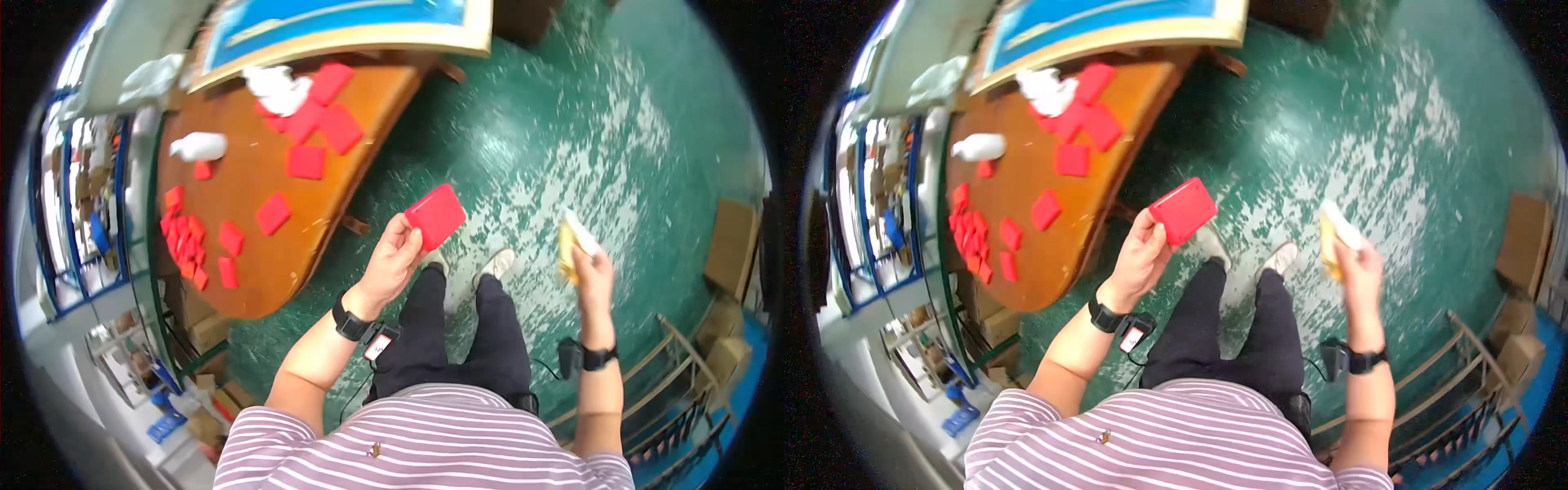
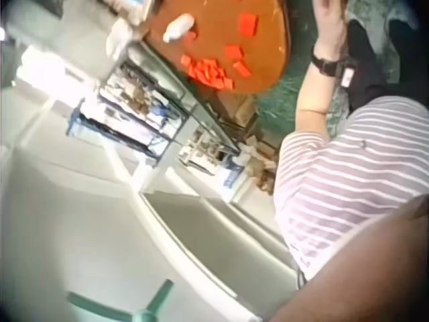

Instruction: Cleaning small red sign squares with a cloth and solution before applying white adhesive backing.

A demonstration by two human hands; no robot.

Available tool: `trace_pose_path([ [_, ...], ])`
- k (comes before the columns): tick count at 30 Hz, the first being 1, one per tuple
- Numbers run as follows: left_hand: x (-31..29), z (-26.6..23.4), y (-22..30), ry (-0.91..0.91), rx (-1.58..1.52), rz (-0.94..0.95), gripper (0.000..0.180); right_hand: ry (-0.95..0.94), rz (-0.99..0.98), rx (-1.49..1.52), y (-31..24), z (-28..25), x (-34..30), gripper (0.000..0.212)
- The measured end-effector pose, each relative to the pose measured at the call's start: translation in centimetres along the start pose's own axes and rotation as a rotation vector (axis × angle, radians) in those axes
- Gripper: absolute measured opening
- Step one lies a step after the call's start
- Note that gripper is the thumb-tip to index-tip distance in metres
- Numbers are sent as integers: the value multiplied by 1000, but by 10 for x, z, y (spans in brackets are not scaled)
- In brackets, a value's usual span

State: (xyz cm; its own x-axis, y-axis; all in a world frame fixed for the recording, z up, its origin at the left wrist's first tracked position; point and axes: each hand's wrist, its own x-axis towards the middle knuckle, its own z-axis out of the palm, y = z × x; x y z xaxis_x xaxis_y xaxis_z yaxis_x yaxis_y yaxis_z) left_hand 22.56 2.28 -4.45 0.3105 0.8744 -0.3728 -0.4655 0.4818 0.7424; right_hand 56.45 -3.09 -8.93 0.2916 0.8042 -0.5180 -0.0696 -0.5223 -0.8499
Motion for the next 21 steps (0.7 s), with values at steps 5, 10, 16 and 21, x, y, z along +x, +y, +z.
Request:
trace_pose_path([
  [5, -82, -3, 69, 103, 52, 254, 13, -343, -808, -48, -119, 191, -85, 24],
  [10, -148, -54, 106, 127, -179, 415, 27, -428, -1162, -295, -143, 320, -166, 30],
  [16, -199, -172, 153, 270, -164, 417, 15, -318, -739, -553, -102, 405, -117, 26],
  [21, -184, -280, 125, 461, -319, 417, 13, -330, -430, -447, -64, 394, -95, 32],
])
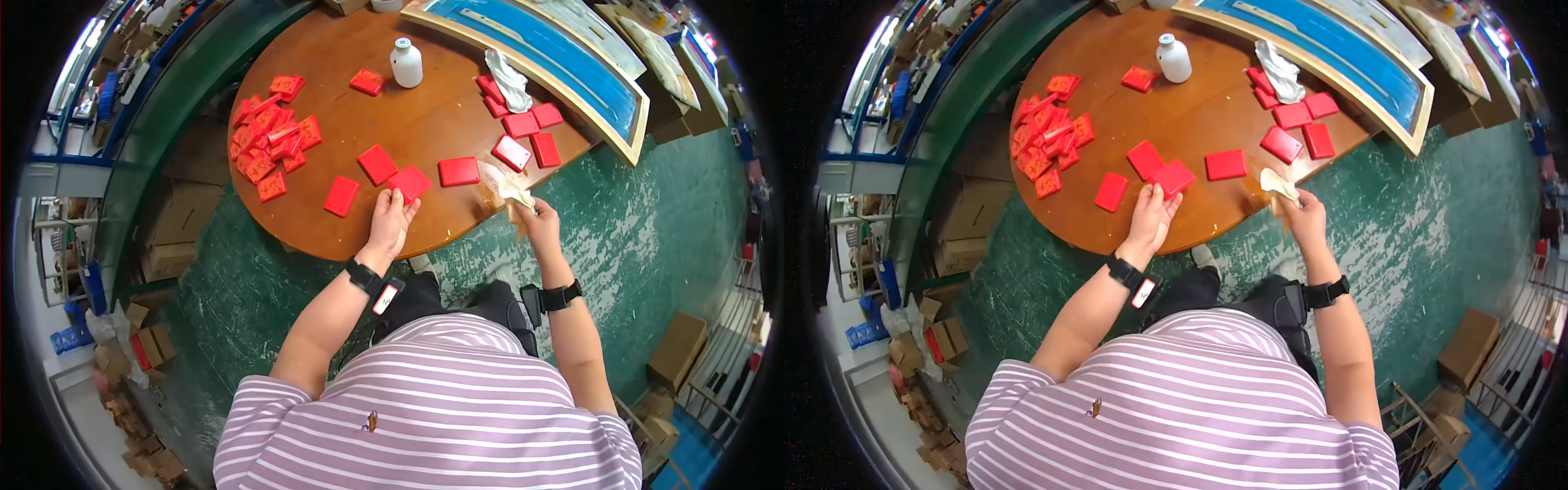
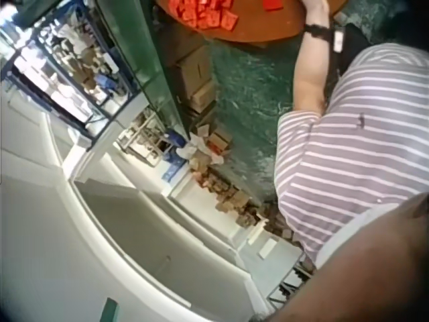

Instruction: Cleaning small red sign squares with a cloth and solution before applying white adhesive backing.

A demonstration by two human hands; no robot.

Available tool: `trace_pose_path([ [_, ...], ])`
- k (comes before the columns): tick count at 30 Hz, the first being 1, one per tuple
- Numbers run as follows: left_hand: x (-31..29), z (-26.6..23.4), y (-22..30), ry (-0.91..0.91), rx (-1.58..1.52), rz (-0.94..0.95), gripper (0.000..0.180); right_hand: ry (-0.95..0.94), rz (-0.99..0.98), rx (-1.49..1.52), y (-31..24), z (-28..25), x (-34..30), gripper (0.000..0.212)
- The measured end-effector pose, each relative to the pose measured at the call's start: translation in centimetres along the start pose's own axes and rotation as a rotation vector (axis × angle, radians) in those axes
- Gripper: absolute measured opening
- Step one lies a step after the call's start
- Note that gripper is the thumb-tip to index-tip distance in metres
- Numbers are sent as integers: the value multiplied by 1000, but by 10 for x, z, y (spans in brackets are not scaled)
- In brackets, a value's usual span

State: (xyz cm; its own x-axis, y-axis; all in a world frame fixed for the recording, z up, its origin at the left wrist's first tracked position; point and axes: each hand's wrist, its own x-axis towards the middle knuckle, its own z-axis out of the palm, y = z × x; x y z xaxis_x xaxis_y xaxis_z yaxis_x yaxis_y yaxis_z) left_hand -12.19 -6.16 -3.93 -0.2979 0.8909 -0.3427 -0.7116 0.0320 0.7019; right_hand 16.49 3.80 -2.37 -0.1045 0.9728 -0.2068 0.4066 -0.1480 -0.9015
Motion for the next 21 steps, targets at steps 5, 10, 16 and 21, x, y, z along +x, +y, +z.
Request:
trace_pose_path([
  [5, 19, -25, -25, 164, 208, -41, 17, -45, 111, 66, -4, 7, 0, 32],
  [10, 10, -34, 7, -95, 971, -411, 29, -98, 102, -44, -15, 20, 7, 31],
  [16, 20, -32, 46, -319, 1549, 299, 60, -134, -137, -212, -35, 70, 17, 28],
  [21, 35, -34, 28, -394, 1755, 481, 89, -199, -451, -244, -55, 123, 14, 24],
])
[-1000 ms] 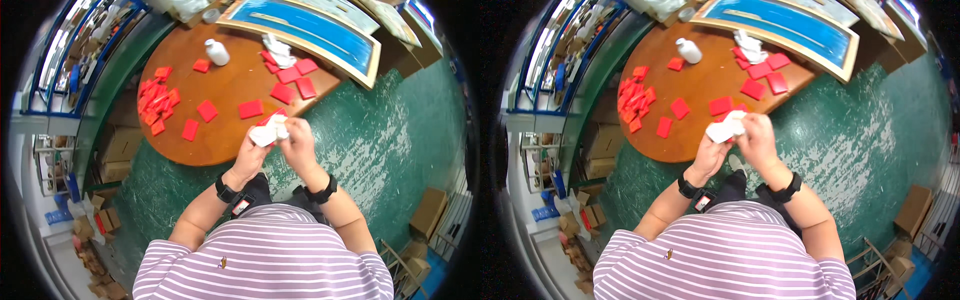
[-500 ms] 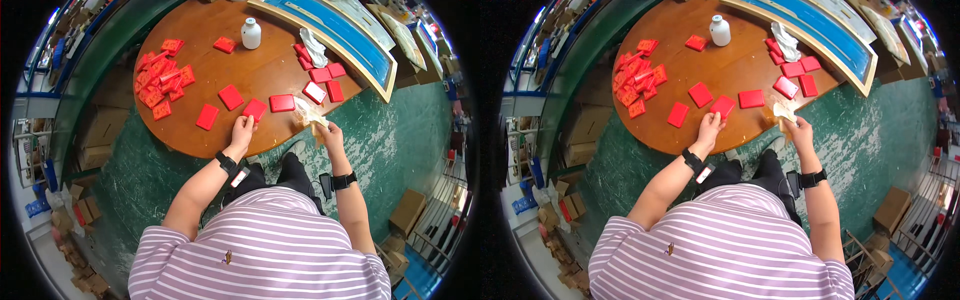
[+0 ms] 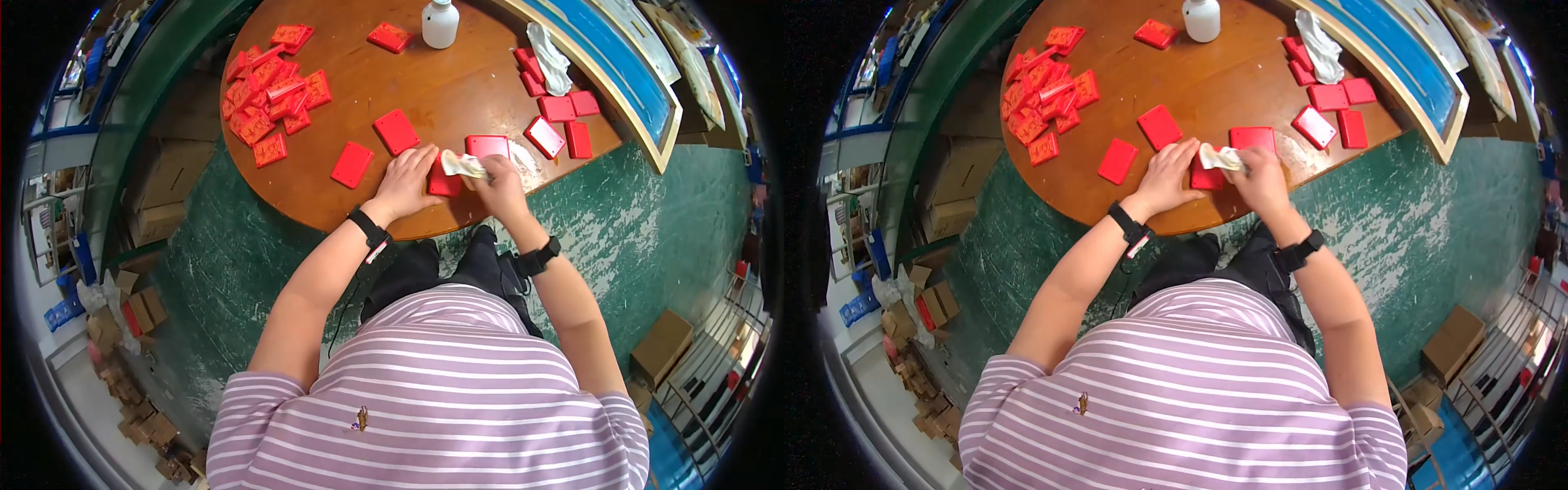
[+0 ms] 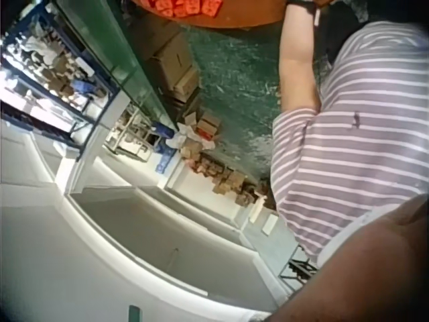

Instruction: Cleaning small red sign squares with a cloth and solution before applying white adhesive backing.

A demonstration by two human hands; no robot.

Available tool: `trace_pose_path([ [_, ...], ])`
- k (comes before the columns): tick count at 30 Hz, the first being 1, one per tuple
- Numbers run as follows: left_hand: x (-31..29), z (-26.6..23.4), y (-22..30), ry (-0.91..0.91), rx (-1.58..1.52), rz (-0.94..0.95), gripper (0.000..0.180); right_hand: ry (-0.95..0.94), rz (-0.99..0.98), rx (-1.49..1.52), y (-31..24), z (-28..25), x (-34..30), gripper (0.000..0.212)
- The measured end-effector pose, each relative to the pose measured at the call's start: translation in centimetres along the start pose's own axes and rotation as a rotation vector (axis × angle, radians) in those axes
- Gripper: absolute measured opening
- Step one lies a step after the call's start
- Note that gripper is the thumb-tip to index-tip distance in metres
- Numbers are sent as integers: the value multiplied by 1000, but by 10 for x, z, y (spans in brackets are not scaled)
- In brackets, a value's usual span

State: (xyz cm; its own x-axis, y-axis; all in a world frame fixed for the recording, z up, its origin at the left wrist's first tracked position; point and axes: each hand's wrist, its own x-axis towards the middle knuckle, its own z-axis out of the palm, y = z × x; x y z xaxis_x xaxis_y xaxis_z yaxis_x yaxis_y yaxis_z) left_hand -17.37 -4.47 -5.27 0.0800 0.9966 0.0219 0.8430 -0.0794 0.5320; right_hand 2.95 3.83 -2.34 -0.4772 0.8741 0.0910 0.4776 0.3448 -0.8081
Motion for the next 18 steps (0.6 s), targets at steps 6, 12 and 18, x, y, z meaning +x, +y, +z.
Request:
trace_pose_path([
  [6, -1, 13, -2, 43, -51, -97, 90, -106, -226, -171, 9, 40, -26, 37],
  [12, 20, -1, -8, -37, -37, 64, 88, -163, -237, -144, 10, 37, -16, 39],
  [18, 2, 7, -14, 6, -94, -15, 87, -145, -197, -168, 7, 35, -18, 40],
])
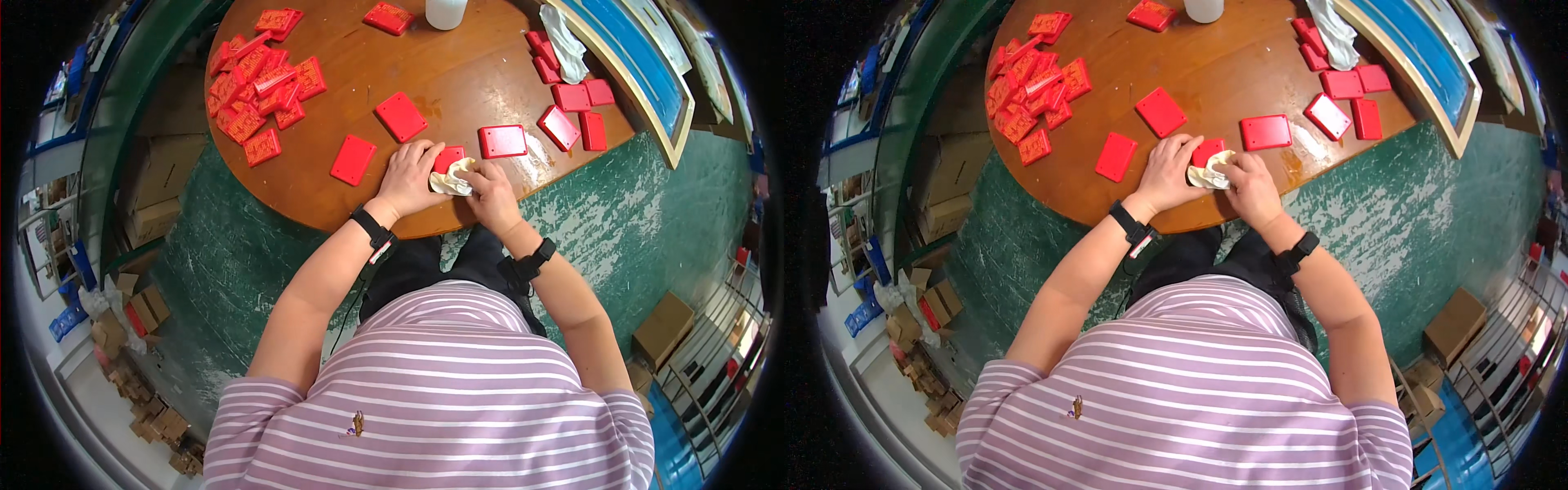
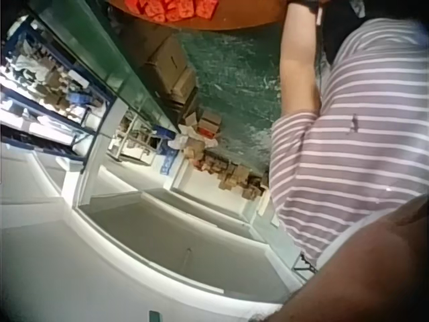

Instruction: Cleaning small red sign squares with a cloth and solution before applying white adhesive backing.

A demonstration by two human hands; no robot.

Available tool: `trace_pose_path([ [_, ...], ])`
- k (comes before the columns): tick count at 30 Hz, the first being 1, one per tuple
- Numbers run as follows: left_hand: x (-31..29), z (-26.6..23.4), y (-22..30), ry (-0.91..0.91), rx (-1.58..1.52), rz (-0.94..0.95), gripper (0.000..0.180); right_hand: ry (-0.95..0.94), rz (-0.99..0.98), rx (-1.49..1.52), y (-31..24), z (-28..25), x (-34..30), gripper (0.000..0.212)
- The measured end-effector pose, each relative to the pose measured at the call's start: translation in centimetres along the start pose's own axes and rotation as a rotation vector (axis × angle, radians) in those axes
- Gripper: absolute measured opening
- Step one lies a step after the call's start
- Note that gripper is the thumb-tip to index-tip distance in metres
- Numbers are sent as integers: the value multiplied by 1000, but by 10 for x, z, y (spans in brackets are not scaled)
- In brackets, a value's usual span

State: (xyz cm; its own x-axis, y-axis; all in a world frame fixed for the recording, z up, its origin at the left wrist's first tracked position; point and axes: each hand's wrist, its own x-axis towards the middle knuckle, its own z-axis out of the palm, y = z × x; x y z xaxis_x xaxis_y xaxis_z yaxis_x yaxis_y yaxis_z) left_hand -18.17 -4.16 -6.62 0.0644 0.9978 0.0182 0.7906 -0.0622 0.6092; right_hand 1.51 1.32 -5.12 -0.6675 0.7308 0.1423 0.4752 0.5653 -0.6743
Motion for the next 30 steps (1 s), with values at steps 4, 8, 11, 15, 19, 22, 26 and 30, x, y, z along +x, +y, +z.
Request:
trace_pose_path([
  [4, -3, 6, 0, 67, 25, -14, 88, 18, 0, -13, -2, 8, -7, 39],
  [8, -2, 9, -2, 91, 27, 14, 88, 54, -53, -42, 6, 17, 24, 33],
  [11, -2, 11, -2, 97, 21, -3, 87, 88, -52, -68, 9, 20, 47, 30],
  [15, -1, 11, -5, 121, 32, -36, 86, 75, -30, -34, 1, 16, 22, 31],
  [19, -1, 12, -5, 118, 36, -43, 87, 19, -51, -18, 3, 13, 11, 32],
  [22, 1, 11, -3, 140, 26, -8, 87, 25, -63, -40, 10, 14, 30, 28],
  [26, 0, 13, -6, 138, 25, -15, 90, 93, -38, -83, 12, 19, 56, 23],
  [30, -6, 15, -7, 89, 39, -47, 98, 30, -63, -52, -5, 21, 18, 31],
])
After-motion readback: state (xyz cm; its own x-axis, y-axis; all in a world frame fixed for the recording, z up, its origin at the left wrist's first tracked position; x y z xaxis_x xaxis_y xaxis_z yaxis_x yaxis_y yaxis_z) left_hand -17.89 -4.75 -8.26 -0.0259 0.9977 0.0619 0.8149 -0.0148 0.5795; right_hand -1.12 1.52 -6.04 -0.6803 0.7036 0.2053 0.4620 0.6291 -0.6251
